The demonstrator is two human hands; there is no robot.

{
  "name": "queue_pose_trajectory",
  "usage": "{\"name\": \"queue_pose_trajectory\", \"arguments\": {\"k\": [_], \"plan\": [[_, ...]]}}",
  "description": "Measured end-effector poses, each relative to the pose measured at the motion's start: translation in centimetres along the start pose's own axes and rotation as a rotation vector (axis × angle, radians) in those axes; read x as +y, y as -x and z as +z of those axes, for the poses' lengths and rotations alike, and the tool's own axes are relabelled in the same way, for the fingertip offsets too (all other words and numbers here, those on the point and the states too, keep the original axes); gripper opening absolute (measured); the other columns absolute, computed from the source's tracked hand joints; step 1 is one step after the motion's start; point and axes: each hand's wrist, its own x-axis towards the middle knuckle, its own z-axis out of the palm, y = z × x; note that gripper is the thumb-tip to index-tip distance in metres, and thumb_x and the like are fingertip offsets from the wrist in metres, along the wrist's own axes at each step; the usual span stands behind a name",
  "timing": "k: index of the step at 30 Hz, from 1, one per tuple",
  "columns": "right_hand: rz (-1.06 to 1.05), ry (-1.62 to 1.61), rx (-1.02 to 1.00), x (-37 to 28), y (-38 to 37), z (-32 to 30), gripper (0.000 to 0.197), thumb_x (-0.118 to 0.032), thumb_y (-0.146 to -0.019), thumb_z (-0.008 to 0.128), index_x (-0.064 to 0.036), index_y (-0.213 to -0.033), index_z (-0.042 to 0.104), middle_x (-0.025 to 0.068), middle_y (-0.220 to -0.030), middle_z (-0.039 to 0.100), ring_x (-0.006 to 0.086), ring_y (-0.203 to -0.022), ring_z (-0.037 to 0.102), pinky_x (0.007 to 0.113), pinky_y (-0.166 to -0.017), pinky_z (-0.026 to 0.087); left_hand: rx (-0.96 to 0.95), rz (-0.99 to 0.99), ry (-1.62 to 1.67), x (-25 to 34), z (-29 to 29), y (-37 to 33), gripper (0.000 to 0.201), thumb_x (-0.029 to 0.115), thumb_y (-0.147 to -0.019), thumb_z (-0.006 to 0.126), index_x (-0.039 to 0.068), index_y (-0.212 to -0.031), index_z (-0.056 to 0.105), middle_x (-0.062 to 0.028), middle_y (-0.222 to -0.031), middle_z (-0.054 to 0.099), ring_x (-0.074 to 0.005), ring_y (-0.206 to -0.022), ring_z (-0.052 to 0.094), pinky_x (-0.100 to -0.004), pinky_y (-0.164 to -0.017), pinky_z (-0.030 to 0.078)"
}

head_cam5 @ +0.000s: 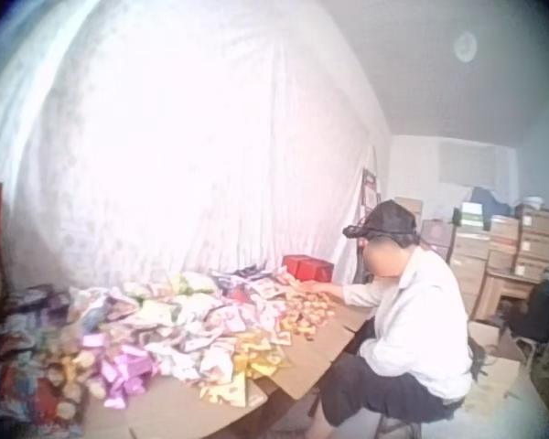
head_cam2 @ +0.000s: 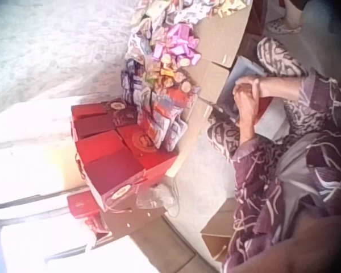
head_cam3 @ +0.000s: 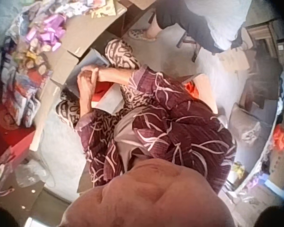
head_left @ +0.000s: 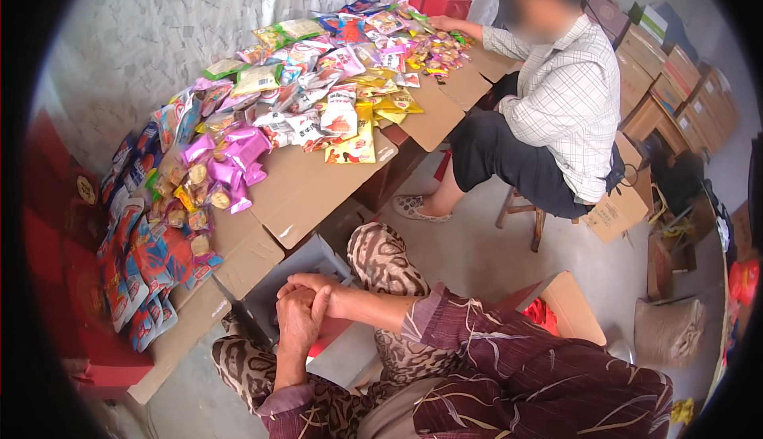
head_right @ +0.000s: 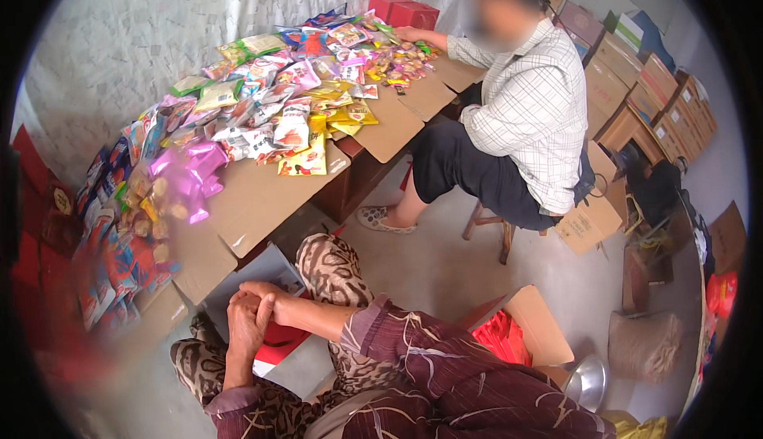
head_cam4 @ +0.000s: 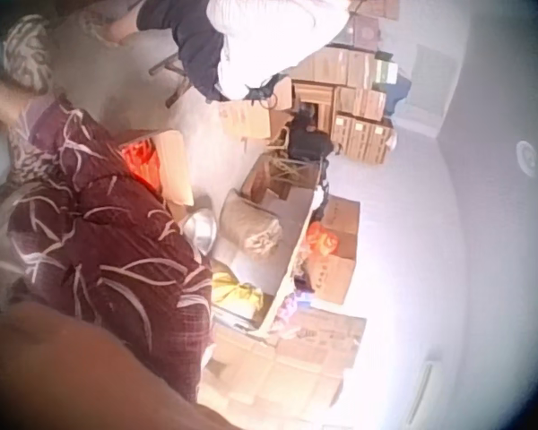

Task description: Packing various snacks and treats into small red gift boxes for retail or distribution.

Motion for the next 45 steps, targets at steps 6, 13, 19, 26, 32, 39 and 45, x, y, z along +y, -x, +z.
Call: {"name": "queue_pose_trajectory", "arguments": {"k": [6, 13, 19, 26, 32, 39, 45], "plan": [[-0.024, 0.029, 0.067, -0.1, 0.4, 0.9, 0.020, -0.027, -0.093, 0.050, -0.0115, -0.084, 0.059, -0.0013, -0.074, 0.056, 0.0108, -0.066, 0.053, 0.029, -0.058, 0.043, 0.036, 0.027, 0.022, -0.5, 0.3, 0.3, 0.048, 0.030, -0.093, 0.060, -0.003, -0.059, 0.055, -0.0173, -0.057, 0.055, -0.0370, -0.061, 0.053, -0.0429, -0.073, 0.045], [0.010, 0.025, 0.107, -0.3, 0.8, 1.6, 0.020, -0.028, -0.093, 0.053, -0.0106, -0.084, 0.059, -0.0012, -0.075, 0.057, 0.0116, -0.067, 0.054, 0.028, -0.058, 0.043, 0.020, 0.034, 0.010, -0.6, 0.2, 0.4, 0.049, 0.032, -0.093, 0.060, -0.003, -0.059, 0.056, -0.0170, -0.058, 0.056, -0.0365, -0.063, 0.054, -0.0429, -0.072, 0.045], [-0.006, 0.045, 0.128, -0.2, 0.3, 0.7, 0.024, -0.030, -0.092, 0.053, -0.0084, -0.088, 0.062, 0.0005, -0.080, 0.061, 0.0125, -0.070, 0.056, 0.029, -0.061, 0.045, 0.014, 0.029, 0.002, -0.4, 0.4, 0.3, 0.049, 0.032, -0.093, 0.060, -0.003, -0.059, 0.056, -0.0170, -0.058, 0.056, -0.0362, -0.064, 0.055, -0.0428, -0.072, 0.045], [-0.002, 0.061, 0.099, -0.5, 0.9, 1.2, 0.029, -0.030, -0.095, 0.050, -0.0026, -0.093, 0.061, 0.0062, -0.088, 0.062, 0.0158, -0.079, 0.059, 0.030, -0.072, 0.047, 0.011, 0.005, -0.002, -0.7, 0.2, 0.4, 0.045, 0.029, -0.090, 0.064, -0.003, -0.059, 0.057, -0.0179, -0.064, 0.060, -0.0366, -0.065, 0.056, -0.0424, -0.073, 0.045], [-0.046, 0.084, -0.007, -0.3, 0.7, 0.6, 0.036, -0.030, -0.096, 0.048, 0.0036, -0.099, 0.062, 0.0105, -0.097, 0.066, 0.0182, -0.088, 0.062, 0.031, -0.082, 0.050, -0.006, -0.013, -0.023, -0.5, 0.2, 0.4, 0.044, 0.028, -0.090, 0.064, -0.003, -0.060, 0.056, -0.0181, -0.063, 0.059, -0.0374, -0.066, 0.056, -0.0422, -0.074, 0.045], [-0.078, 0.150, -0.005, -0.4, 1.2, 0.7, 0.038, -0.032, -0.096, 0.048, 0.0030, -0.098, 0.063, 0.0101, -0.096, 0.066, 0.0179, -0.087, 0.062, 0.031, -0.081, 0.050, 0.017, 0.027, 0.015, -0.5, 0.5, 0.5, 0.051, 0.032, -0.095, 0.059, -0.005, -0.060, 0.054, -0.0171, -0.059, 0.053, -0.0346, -0.064, 0.051, -0.0423, -0.068, 0.043], [-0.084, 0.159, -0.019, -0.3, 1.1, 0.3, 0.038, -0.032, -0.096, 0.048, 0.0031, -0.099, 0.063, 0.0101, -0.097, 0.066, 0.0177, -0.088, 0.062, 0.031, -0.082, 0.049, 0.001, -0.001, 0.023, 0.1, 0.2, 0.2, 0.047, 0.029, -0.093, 0.061, -0.005, -0.061, 0.056, -0.0175, -0.061, 0.056, -0.0356, -0.064, 0.053, -0.0425, -0.070, 0.044]]}}
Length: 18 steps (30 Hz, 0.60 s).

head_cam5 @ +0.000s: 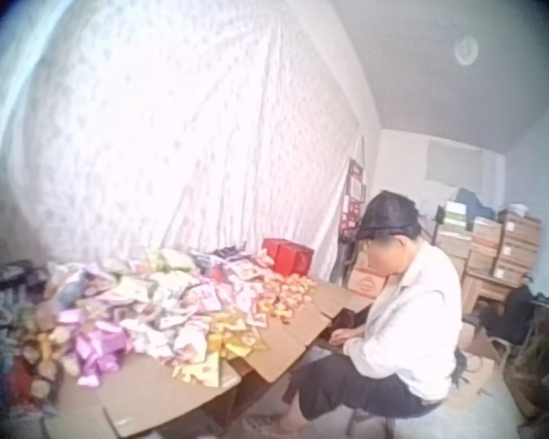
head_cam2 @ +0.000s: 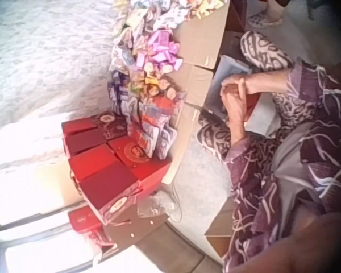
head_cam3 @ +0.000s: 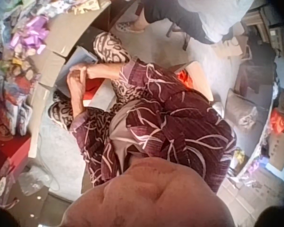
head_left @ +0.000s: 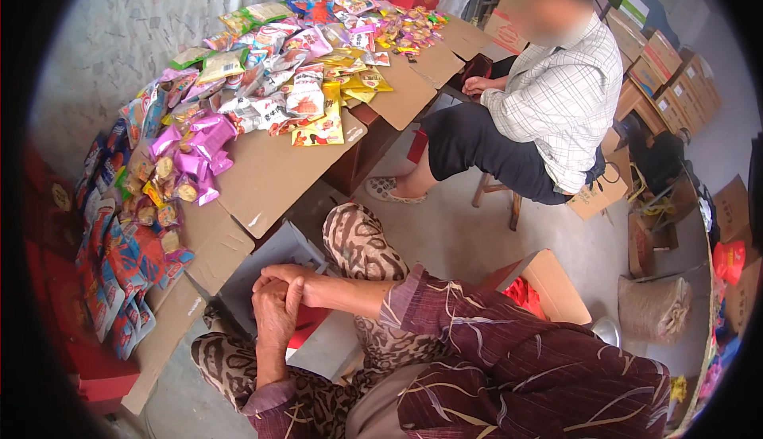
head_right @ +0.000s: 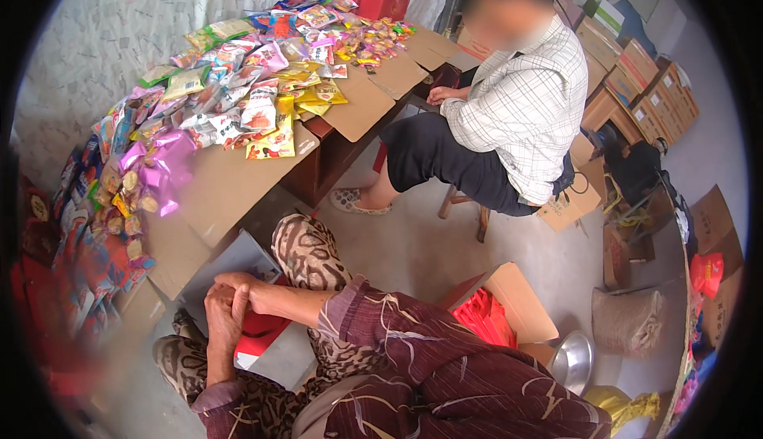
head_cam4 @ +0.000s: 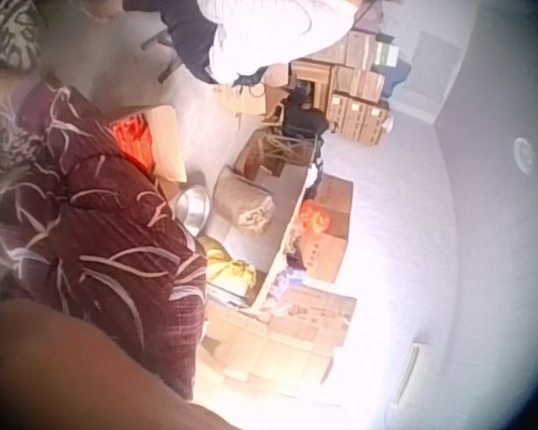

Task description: Packing various snacks and treats into small red gift boxes for retail or distribution.

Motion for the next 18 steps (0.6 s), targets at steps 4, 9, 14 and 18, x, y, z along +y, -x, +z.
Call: {"name": "queue_pose_trajectory", "arguments": {"k": [4, 9, 14, 18], "plan": [[0.036, -0.027, 0.049, -0.3, -0.2, 0.2, 0.038, -0.032, -0.095, 0.049, 0.0027, -0.098, 0.064, 0.0095, -0.097, 0.066, 0.0171, -0.089, 0.061, 0.030, -0.083, 0.049, -0.010, 0.012, -0.043, -0.4, 0.2, -0.2, 0.043, 0.027, -0.091, 0.063, -0.004, -0.062, 0.058, -0.0177, -0.063, 0.059, -0.0364, -0.065, 0.056, -0.0423, -0.070, 0.045], [0.035, -0.030, -0.003, -0.1, -0.2, 0.4, 0.037, -0.032, -0.095, 0.049, 0.0024, -0.099, 0.063, 0.0095, -0.097, 0.066, 0.0167, -0.090, 0.061, 0.030, -0.083, 0.048, 0.026, 0.024, 0.001, -0.3, 0.0, 0.0, 0.049, 0.029, -0.094, 0.060, -0.005, -0.059, 0.054, -0.0179, -0.057, 0.052, -0.0358, -0.061, 0.049, -0.0434, -0.068, 0.042], [0.090, 0.015, -0.014, -0.6, -0.1, -0.2, 0.043, -0.040, -0.096, 0.050, -0.0001, -0.100, 0.064, 0.0088, -0.092, 0.065, 0.0162, -0.084, 0.061, 0.030, -0.076, 0.049, 0.042, -0.018, 0.215, -2.2, 0.7, 0.4, 0.054, 0.035, -0.098, 0.053, -0.003, -0.061, 0.057, -0.0123, -0.058, 0.058, -0.0257, -0.053, 0.052, -0.0353, -0.057, 0.045], [0.140, 0.146, -0.159, -5.6, 2.7, 2.0, 0.058, -0.063, -0.095, 0.042, -0.0087, -0.101, 0.062, 0.0040, -0.076, 0.063, 0.0151, -0.067, 0.059, 0.030, -0.060, 0.047, 0.263, -0.370, 1.091, -1.7, -1.9, -0.8, 0.070, 0.056, -0.102, 0.029, 0.006, -0.058, 0.049, -0.0073, -0.056, 0.052, -0.0142, -0.045, 0.044, -0.0265, -0.042, 0.033]]}}
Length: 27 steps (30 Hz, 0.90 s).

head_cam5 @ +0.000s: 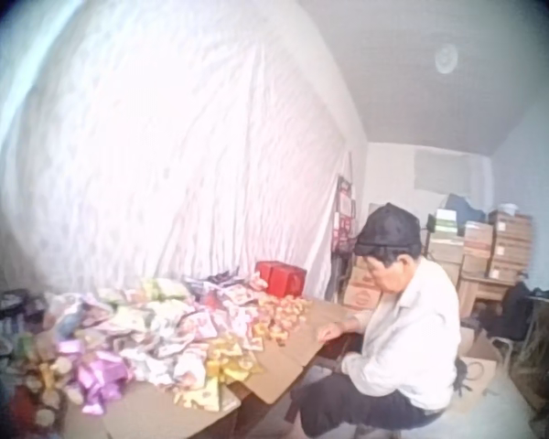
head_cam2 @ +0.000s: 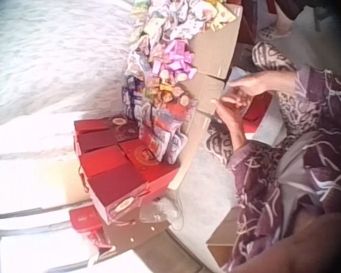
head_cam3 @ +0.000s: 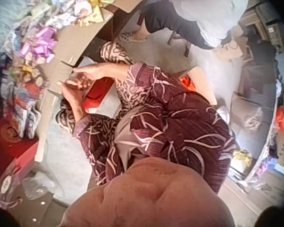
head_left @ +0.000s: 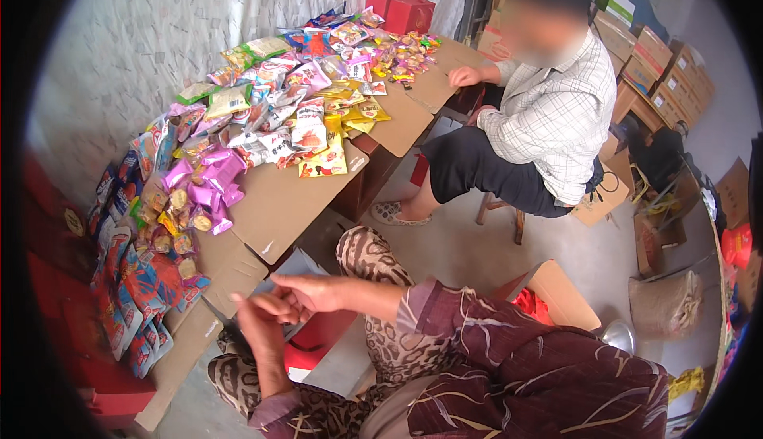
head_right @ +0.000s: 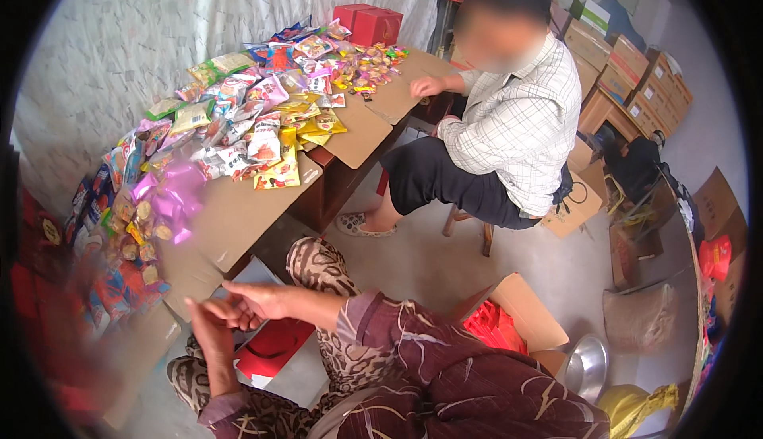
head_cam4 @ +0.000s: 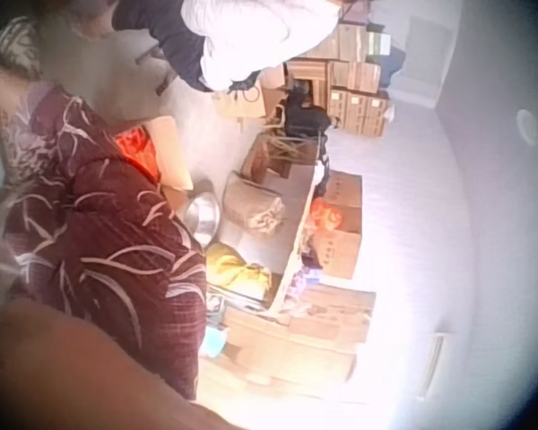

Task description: Packing various snacks and treats into small red gift boxes for retail or distribution.

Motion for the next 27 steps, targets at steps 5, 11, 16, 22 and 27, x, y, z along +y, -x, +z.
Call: {"name": "queue_pose_trajectory", "arguments": {"k": [5, 11, 16, 22, 27], "plan": [[-0.116, -0.016, 0.092, -4.1, 1.7, -1.8, 0.038, -0.045, -0.096, 0.056, -0.0088, -0.090, 0.063, 0.0030, -0.074, 0.065, 0.0134, -0.059, 0.059, 0.025, -0.051, 0.045, 0.116, -0.009, 0.407, 1.8, -1.7, -1.2, 0.067, 0.058, -0.100, 0.031, 0.010, -0.054, 0.035, -0.0041, -0.052, 0.039, -0.0147, -0.042, 0.034, -0.0280, -0.040, 0.027], [-0.432, -0.261, 0.107, -9.9, 2.5, -2.8, 0.028, -0.036, -0.094, 0.062, -0.0135, -0.078, 0.063, -0.0017, -0.066, 0.063, 0.0100, -0.055, 0.057, 0.023, -0.047, 0.042, 0.072, 0.099, 0.556, 2.3, -3.7, -1.5, 0.060, 0.055, -0.101, 0.037, 0.012, -0.058, 0.038, -0.0029, -0.055, 0.041, -0.0136, -0.044, 0.036, -0.0247, -0.040, 0.031], [-0.411, -0.297, 0.107, -13.0, 3.4, -5.1, 0.028, -0.037, -0.094, 0.062, -0.0136, -0.078, 0.063, -0.0016, -0.066, 0.062, 0.0124, -0.056, 0.056, 0.023, -0.050, 0.042, 0.109, 0.098, 0.565, 2.5, -3.0, -0.9, 0.060, 0.055, -0.100, 0.038, 0.012, -0.059, 0.039, -0.0026, -0.056, 0.042, -0.0129, -0.044, 0.037, -0.0238, -0.040, 0.032], [-0.338, -0.233, 0.002, -13.0, 4.0, -4.7, 0.032, -0.039, -0.095, 0.059, -0.0112, -0.081, 0.064, 0.0020, -0.070, 0.065, 0.0140, -0.059, 0.058, 0.025, -0.052, 0.045, 0.109, 0.072, 0.541, 2.7, -3.5, -1.0, 0.064, 0.057, -0.100, 0.036, 0.011, -0.057, 0.038, -0.0043, -0.054, 0.041, -0.0145, -0.044, 0.036, -0.0256, -0.042, 0.030], [-0.115, 0.290, -0.003, -5.8, 3.4, -1.4, 0.030, -0.035, -0.096, 0.058, -0.0074, -0.085, 0.064, 0.0052, -0.074, 0.066, 0.0133, -0.060, 0.060, 0.025, -0.053, 0.046, 0.090, 0.026, 0.395, 2.1, -2.8, -0.8, 0.063, 0.056, -0.101, 0.035, 0.010, -0.057, 0.038, -0.0046, -0.054, 0.041, -0.0149, -0.044, 0.036, -0.0267, -0.043, 0.030]]}}
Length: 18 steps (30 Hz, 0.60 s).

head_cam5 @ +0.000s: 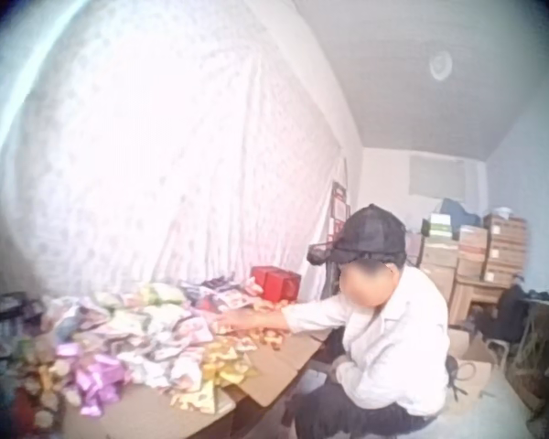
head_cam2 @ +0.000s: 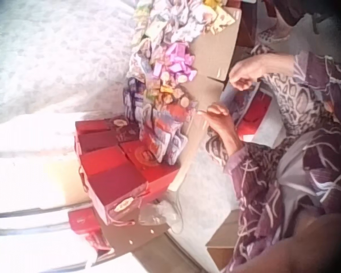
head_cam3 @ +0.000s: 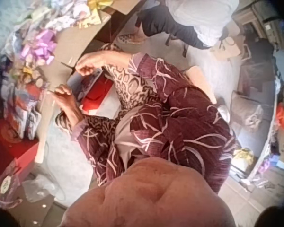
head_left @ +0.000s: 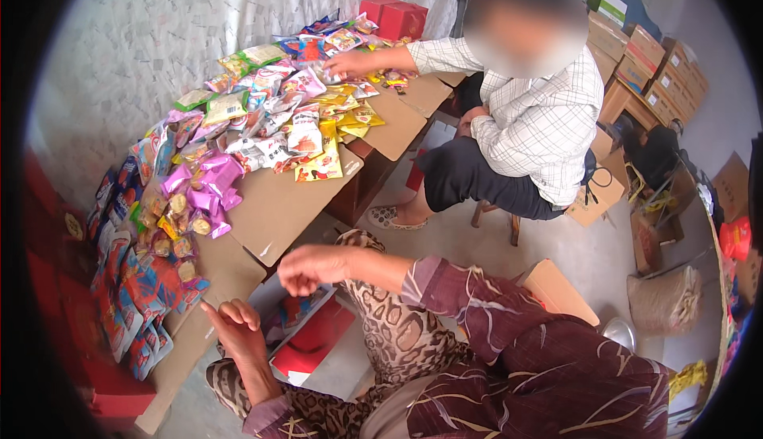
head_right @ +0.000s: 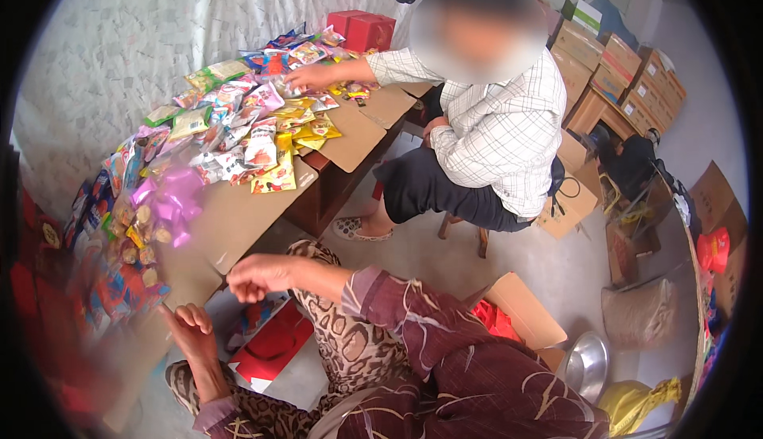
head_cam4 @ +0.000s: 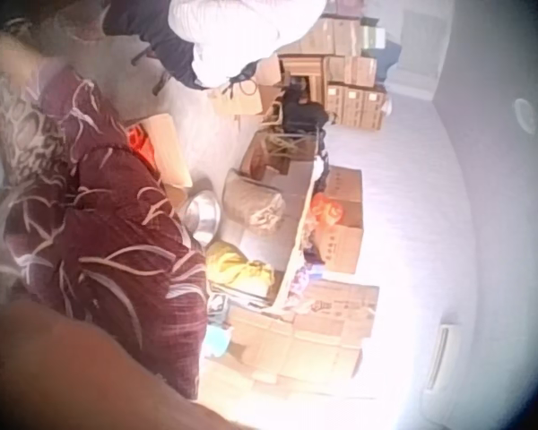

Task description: Packing various snacks and treats into small red gift boxes for retail or distribution.

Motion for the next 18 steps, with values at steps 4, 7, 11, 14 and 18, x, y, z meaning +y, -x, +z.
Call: {"name": "queue_pose_trajectory", "arguments": {"k": [4, 7, 11, 14, 18], "plan": [[0.000, -0.046, -0.022, 0.2, 0.3, 0.3, 0.028, -0.034, -0.095, 0.061, -0.0073, -0.088, 0.063, 0.0051, -0.073, 0.066, 0.0131, -0.059, 0.060, 0.025, -0.053, 0.045, 0.077, -0.016, -0.075, -0.7, 0.1, 0.1, 0.061, 0.054, -0.101, 0.036, 0.010, -0.059, 0.038, -0.0047, -0.055, 0.041, -0.0157, -0.045, 0.037, -0.0273, -0.045, 0.031], [-0.093, -0.084, 0.032, 0.5, -0.4, -0.6, 0.027, -0.032, -0.096, 0.059, -0.0066, -0.088, 0.062, 0.0053, -0.073, 0.066, 0.0128, -0.059, 0.060, 0.024, -0.054, 0.046, 0.125, -0.018, -0.124, -0.9, 0.0, 0.1, 0.059, 0.051, -0.102, 0.036, 0.010, -0.061, 0.039, -0.0050, -0.056, 0.041, -0.0159, -0.046, 0.037, -0.0275, -0.045, 0.032], [-0.124, -0.099, 0.042, 1.0, -1.2, 0.4, 0.028, -0.031, -0.096, 0.058, -0.0040, -0.090, 0.063, 0.0063, -0.074, 0.066, 0.0132, -0.061, 0.060, 0.025, -0.055, 0.047, 0.148, -0.006, -0.337, -1.0, -1.7, 0.8, 0.054, 0.043, -0.104, 0.037, 0.009, -0.062, 0.042, -0.0059, -0.056, 0.045, -0.0154, -0.047, 0.040, -0.0282, -0.046, 0.033], [-0.146, -0.113, 0.055, 0.6, -0.3, -0.1, 0.028, -0.030, -0.095, 0.059, -0.0030, -0.090, 0.064, 0.0068, -0.075, 0.065, 0.0145, -0.063, 0.061, 0.026, -0.057, 0.047, 0.054, -0.072, -0.717, -0.9, -1.4, 0.8, 0.051, 0.034, -0.104, 0.041, 0.004, -0.063, 0.051, -0.0071, -0.059, 0.055, -0.0129, -0.051, 0.048, -0.0255, -0.049, 0.037], [-0.142, -0.087, 0.184, -0.6, 1.8, -1.4, 0.025, -0.027, -0.096, 0.058, -0.0035, -0.089, 0.063, 0.0064, -0.074, 0.063, 0.0143, -0.064, 0.059, 0.026, -0.057, 0.045, -0.349, -0.145, -1.295, 1.9, 0.9, 0.3, 0.034, 0.026, -0.094, 0.061, -0.003, -0.074, 0.061, -0.0057, -0.061, 0.058, -0.0115, -0.058, 0.055, -0.0280, -0.056, 0.044]]}}
